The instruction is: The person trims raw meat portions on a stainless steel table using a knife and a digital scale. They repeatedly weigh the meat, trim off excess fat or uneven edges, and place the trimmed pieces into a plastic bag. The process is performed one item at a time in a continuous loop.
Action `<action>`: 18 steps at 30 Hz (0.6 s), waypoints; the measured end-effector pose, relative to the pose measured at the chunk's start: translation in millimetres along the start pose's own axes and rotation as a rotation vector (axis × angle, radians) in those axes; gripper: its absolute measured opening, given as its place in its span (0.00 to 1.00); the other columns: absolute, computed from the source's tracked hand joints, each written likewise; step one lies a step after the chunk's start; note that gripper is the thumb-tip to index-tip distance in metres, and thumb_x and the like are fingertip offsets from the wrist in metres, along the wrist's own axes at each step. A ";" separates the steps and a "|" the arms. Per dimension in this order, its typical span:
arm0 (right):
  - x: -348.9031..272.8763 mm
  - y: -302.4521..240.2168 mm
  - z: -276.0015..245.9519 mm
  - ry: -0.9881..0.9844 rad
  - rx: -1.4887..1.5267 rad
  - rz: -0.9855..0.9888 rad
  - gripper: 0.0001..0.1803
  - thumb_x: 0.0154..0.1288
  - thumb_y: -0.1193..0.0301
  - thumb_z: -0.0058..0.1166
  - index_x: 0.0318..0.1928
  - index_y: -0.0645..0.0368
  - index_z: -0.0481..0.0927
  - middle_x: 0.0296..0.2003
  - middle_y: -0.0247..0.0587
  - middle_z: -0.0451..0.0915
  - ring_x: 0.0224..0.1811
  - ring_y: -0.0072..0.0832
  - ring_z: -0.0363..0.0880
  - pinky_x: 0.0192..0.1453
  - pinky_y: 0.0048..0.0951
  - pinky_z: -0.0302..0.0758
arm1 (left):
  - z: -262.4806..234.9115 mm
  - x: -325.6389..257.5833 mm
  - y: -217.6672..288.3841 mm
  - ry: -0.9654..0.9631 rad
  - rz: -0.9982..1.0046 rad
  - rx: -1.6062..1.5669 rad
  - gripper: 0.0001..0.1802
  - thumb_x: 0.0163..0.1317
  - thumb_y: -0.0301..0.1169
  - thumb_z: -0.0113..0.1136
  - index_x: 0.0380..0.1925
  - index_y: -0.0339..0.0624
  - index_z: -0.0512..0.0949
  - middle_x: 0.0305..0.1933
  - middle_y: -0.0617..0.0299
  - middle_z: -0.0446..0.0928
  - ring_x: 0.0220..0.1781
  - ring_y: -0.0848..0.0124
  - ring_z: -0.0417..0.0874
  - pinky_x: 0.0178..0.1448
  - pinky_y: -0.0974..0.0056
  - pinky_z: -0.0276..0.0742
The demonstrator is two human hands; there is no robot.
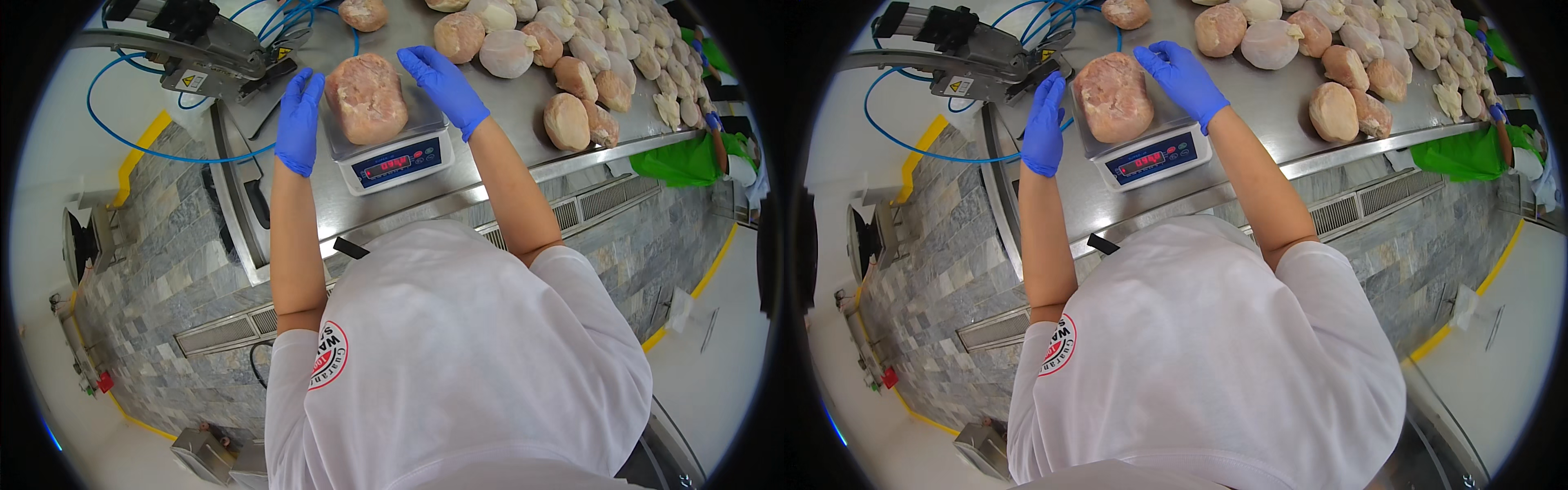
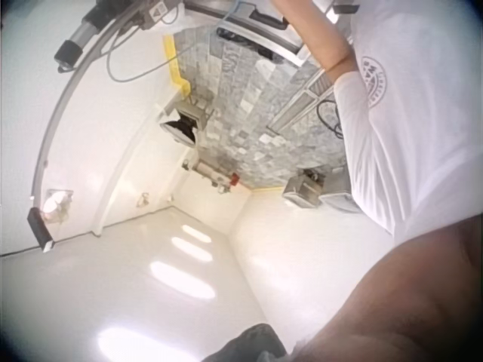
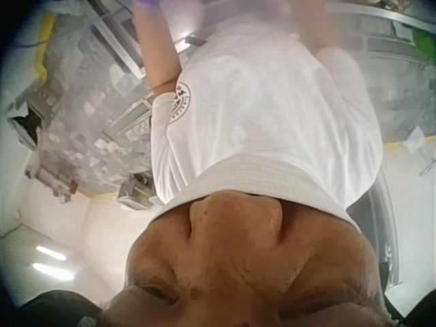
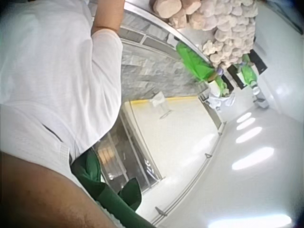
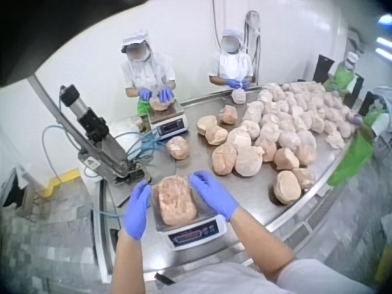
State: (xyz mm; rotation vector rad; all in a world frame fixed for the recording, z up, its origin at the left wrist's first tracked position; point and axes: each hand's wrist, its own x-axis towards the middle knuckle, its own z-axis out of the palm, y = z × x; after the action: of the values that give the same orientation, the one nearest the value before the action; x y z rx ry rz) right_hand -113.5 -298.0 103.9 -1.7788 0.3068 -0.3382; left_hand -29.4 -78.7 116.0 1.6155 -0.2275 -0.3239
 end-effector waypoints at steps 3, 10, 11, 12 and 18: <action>-2.0 0.5 -1.4 0.022 -0.002 0.010 0.36 0.66 0.45 0.55 0.55 0.69 0.76 0.48 0.53 0.81 0.51 0.36 0.79 0.57 0.32 0.73 | 2.6 -5.3 3.0 -0.036 0.015 -0.021 0.34 0.66 0.47 0.59 0.66 0.38 0.67 0.65 0.51 0.67 0.67 0.63 0.66 0.70 0.62 0.59; -6.4 -4.1 -8.0 0.022 0.017 0.033 0.36 0.66 0.45 0.56 0.57 0.68 0.75 0.49 0.52 0.81 0.53 0.36 0.78 0.58 0.32 0.73 | 10.5 -9.4 9.5 -0.070 -0.002 0.003 0.36 0.65 0.48 0.60 0.66 0.36 0.66 0.66 0.47 0.67 0.69 0.61 0.66 0.71 0.62 0.59; -5.8 -2.1 -8.6 0.024 0.016 0.032 0.37 0.66 0.45 0.55 0.57 0.68 0.75 0.49 0.51 0.81 0.53 0.36 0.78 0.58 0.32 0.73 | 10.7 -8.4 8.7 -0.073 -0.008 0.014 0.36 0.65 0.48 0.61 0.66 0.36 0.66 0.66 0.47 0.67 0.69 0.61 0.66 0.71 0.61 0.60; -5.0 -1.0 -8.2 0.020 0.014 0.029 0.37 0.65 0.45 0.55 0.57 0.68 0.75 0.49 0.51 0.81 0.53 0.36 0.78 0.58 0.32 0.72 | 9.6 -7.2 6.5 -0.070 -0.012 0.023 0.37 0.64 0.48 0.61 0.66 0.35 0.66 0.66 0.47 0.67 0.68 0.61 0.67 0.71 0.61 0.61; -7.3 16.2 27.9 -0.169 -0.216 0.035 0.32 0.69 0.48 0.52 0.57 0.66 0.74 0.46 0.45 0.81 0.50 0.32 0.78 0.56 0.33 0.73 | 16.1 -13.8 -30.9 -0.110 -0.143 -0.092 0.47 0.61 0.51 0.65 0.69 0.32 0.56 0.63 0.44 0.69 0.65 0.58 0.71 0.67 0.58 0.68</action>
State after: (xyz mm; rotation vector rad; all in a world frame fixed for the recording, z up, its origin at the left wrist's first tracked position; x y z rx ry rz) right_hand -110.0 -273.9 81.5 -1.9971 0.2617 -0.1316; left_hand -49.3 -86.8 85.4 1.5282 -0.1789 -0.5270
